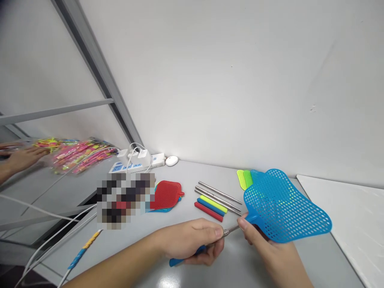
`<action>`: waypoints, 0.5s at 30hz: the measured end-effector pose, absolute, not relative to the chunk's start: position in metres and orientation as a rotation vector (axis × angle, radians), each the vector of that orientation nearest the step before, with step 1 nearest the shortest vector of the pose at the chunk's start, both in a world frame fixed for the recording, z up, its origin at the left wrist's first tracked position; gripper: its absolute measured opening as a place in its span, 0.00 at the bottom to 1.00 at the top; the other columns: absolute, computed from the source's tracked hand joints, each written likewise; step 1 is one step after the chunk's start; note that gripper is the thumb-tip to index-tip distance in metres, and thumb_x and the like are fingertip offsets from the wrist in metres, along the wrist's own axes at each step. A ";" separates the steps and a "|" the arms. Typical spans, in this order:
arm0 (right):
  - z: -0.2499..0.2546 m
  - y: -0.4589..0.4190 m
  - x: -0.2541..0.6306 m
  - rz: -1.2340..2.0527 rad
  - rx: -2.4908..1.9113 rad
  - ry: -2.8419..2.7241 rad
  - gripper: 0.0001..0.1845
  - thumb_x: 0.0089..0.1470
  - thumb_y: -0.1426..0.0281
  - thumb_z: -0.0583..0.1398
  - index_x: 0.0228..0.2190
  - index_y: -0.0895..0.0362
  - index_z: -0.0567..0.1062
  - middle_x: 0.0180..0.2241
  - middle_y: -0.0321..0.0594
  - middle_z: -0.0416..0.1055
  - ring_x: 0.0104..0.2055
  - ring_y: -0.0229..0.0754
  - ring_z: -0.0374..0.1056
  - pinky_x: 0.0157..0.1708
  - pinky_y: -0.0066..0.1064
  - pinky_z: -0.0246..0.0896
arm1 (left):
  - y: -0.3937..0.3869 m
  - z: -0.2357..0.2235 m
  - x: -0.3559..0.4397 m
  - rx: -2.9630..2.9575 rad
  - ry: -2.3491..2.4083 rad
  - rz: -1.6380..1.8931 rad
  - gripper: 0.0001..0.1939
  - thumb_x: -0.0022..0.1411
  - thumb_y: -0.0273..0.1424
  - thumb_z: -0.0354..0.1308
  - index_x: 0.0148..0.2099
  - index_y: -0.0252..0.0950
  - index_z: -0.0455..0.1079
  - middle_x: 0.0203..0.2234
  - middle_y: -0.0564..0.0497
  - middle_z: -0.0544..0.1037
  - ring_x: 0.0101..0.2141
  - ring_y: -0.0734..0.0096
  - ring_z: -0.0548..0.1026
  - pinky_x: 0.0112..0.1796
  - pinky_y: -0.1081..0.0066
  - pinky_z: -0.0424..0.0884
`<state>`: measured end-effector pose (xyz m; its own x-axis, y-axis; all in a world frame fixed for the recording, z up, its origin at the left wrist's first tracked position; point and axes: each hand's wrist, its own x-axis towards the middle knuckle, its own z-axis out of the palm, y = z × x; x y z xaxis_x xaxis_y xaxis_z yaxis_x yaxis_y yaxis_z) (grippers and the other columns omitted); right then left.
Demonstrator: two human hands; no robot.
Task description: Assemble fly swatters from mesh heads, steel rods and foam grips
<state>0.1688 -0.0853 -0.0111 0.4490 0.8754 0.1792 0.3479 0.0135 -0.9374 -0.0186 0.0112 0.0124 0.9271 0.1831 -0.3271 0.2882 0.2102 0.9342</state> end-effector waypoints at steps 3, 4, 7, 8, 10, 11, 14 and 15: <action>-0.010 -0.085 0.168 0.652 -1.603 -1.099 0.16 0.54 0.53 0.59 0.27 0.53 0.72 0.19 0.33 0.64 0.23 0.40 0.64 0.26 0.29 0.61 | 0.004 0.012 -0.017 1.532 0.488 0.022 0.22 0.71 0.46 0.41 0.37 0.36 0.66 0.18 0.59 0.61 0.19 0.78 0.57 0.22 0.76 0.55; -0.011 -0.086 0.167 0.644 -1.615 -1.101 0.16 0.54 0.53 0.60 0.28 0.52 0.73 0.20 0.33 0.65 0.24 0.40 0.64 0.28 0.29 0.62 | 0.000 0.013 -0.016 1.599 0.515 0.072 0.22 0.71 0.46 0.41 0.39 0.36 0.67 0.19 0.59 0.61 0.21 0.78 0.58 0.23 0.76 0.57; -0.016 -0.092 0.167 0.558 -1.649 -1.163 0.14 0.50 0.53 0.62 0.27 0.50 0.76 0.22 0.34 0.71 0.27 0.42 0.69 0.32 0.29 0.66 | -0.012 0.016 -0.016 1.931 0.605 0.248 0.18 0.71 0.44 0.42 0.44 0.41 0.69 0.22 0.58 0.63 0.24 0.76 0.63 0.26 0.76 0.58; -0.017 -0.094 0.167 0.524 -1.656 -1.194 0.14 0.47 0.53 0.64 0.26 0.49 0.77 0.24 0.35 0.73 0.28 0.43 0.70 0.33 0.29 0.67 | -0.016 0.016 -0.015 2.076 0.628 0.300 0.17 0.71 0.42 0.41 0.44 0.43 0.69 0.23 0.58 0.66 0.24 0.76 0.65 0.26 0.75 0.58; -0.018 -0.097 0.166 0.483 -1.667 -1.237 0.14 0.42 0.52 0.66 0.26 0.48 0.79 0.25 0.35 0.75 0.29 0.45 0.71 0.33 0.30 0.68 | -0.020 0.014 -0.015 2.346 0.659 0.365 0.17 0.72 0.39 0.41 0.41 0.44 0.70 0.25 0.58 0.71 0.25 0.74 0.69 0.27 0.73 0.58; -0.017 -0.098 0.165 0.474 -1.672 -1.244 0.14 0.42 0.51 0.66 0.27 0.47 0.79 0.25 0.35 0.75 0.29 0.45 0.71 0.32 0.31 0.69 | -0.021 0.012 -0.014 2.456 0.674 0.378 0.17 0.72 0.39 0.40 0.40 0.43 0.70 0.26 0.57 0.73 0.25 0.72 0.70 0.27 0.72 0.58; -0.014 -0.099 0.158 0.473 -1.687 -1.207 0.14 0.48 0.51 0.63 0.27 0.48 0.77 0.24 0.34 0.74 0.30 0.44 0.72 0.35 0.31 0.69 | -0.020 0.002 -0.012 2.701 0.712 0.394 0.18 0.72 0.39 0.39 0.39 0.41 0.68 0.26 0.56 0.76 0.24 0.69 0.72 0.25 0.70 0.58; -0.013 -0.099 0.155 0.476 -1.693 -1.196 0.15 0.50 0.51 0.61 0.26 0.49 0.77 0.23 0.34 0.74 0.30 0.43 0.72 0.35 0.30 0.68 | -0.019 -0.001 -0.011 2.754 0.721 0.398 0.18 0.72 0.39 0.39 0.38 0.40 0.67 0.26 0.55 0.76 0.23 0.68 0.72 0.25 0.69 0.57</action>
<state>0.1555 -0.0986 -0.0126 0.4403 0.8740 0.2055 0.4938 -0.0446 -0.8684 -0.0111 -0.0188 -0.0007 0.8387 0.5088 0.1941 0.4356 -0.8408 0.3215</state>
